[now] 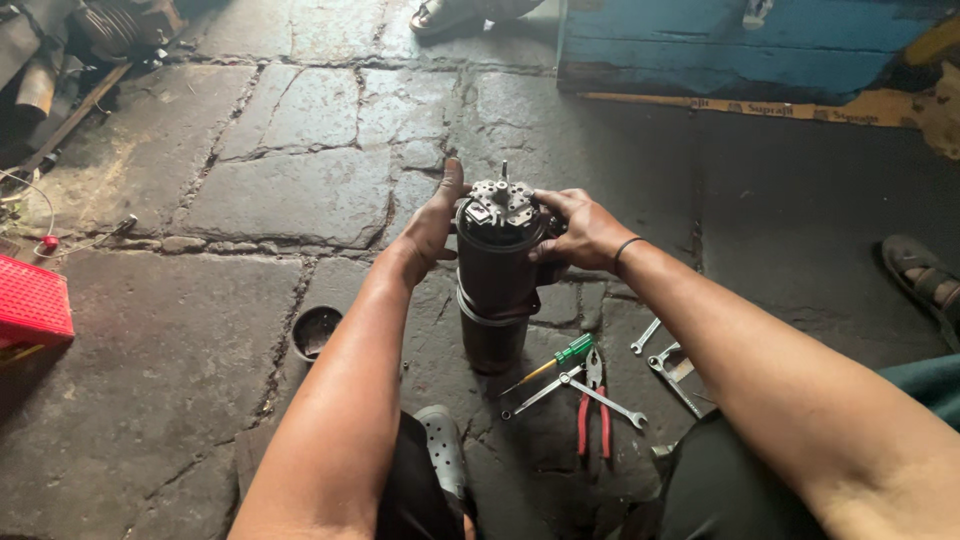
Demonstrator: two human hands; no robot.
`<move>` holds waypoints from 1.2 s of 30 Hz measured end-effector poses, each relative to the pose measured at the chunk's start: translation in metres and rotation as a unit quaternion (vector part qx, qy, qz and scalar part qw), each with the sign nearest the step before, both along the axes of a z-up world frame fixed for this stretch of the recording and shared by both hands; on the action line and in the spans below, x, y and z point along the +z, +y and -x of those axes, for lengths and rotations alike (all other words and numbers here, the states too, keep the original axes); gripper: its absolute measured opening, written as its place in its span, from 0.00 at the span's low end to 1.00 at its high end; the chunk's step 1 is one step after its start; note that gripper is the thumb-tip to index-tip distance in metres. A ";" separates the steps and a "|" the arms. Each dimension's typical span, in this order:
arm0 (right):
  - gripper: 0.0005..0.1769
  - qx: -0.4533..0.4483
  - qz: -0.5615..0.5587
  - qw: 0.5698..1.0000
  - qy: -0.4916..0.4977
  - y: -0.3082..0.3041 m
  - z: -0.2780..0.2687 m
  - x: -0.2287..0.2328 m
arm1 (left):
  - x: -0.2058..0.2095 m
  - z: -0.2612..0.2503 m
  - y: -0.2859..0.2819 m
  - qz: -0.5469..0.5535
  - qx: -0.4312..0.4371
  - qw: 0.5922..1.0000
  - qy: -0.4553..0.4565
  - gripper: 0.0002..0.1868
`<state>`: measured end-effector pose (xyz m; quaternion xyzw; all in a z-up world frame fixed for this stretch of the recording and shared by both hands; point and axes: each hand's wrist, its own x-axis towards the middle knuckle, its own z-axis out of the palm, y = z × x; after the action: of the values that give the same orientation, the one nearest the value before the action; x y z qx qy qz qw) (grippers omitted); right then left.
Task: The person sits on the floor and uses a wrench to loosen and remove bolts from a cylindrical mechanical component. They then use pliers to manipulate small parts within the assembly and inspect the internal structure.
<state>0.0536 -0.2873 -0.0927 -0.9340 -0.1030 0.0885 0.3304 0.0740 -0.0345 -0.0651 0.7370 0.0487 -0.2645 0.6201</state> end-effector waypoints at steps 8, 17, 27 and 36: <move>0.58 -0.001 0.002 1.000 0.021 0.006 -0.007 0.006 | -0.004 -0.008 0.004 0.003 0.041 0.999 -0.023 0.60; 0.57 0.031 0.007 0.999 -0.001 0.001 -0.011 -0.001 | 0.016 0.001 -0.007 -0.223 -0.007 0.966 -0.129 0.56; 0.75 0.029 0.028 0.999 -0.003 -0.007 0.005 0.034 | 0.025 0.019 -0.027 -0.291 -0.129 0.908 -0.272 0.62; 0.72 -0.066 -0.145 0.948 -0.274 0.008 0.040 0.127 | 0.043 0.033 -0.041 -0.321 -0.175 0.901 -0.232 0.64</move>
<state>0.0137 -0.2788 0.0347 -0.8691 -0.1393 -0.2088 0.4262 0.0410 -0.0755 -0.0220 0.9332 -0.1440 -0.1604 0.2875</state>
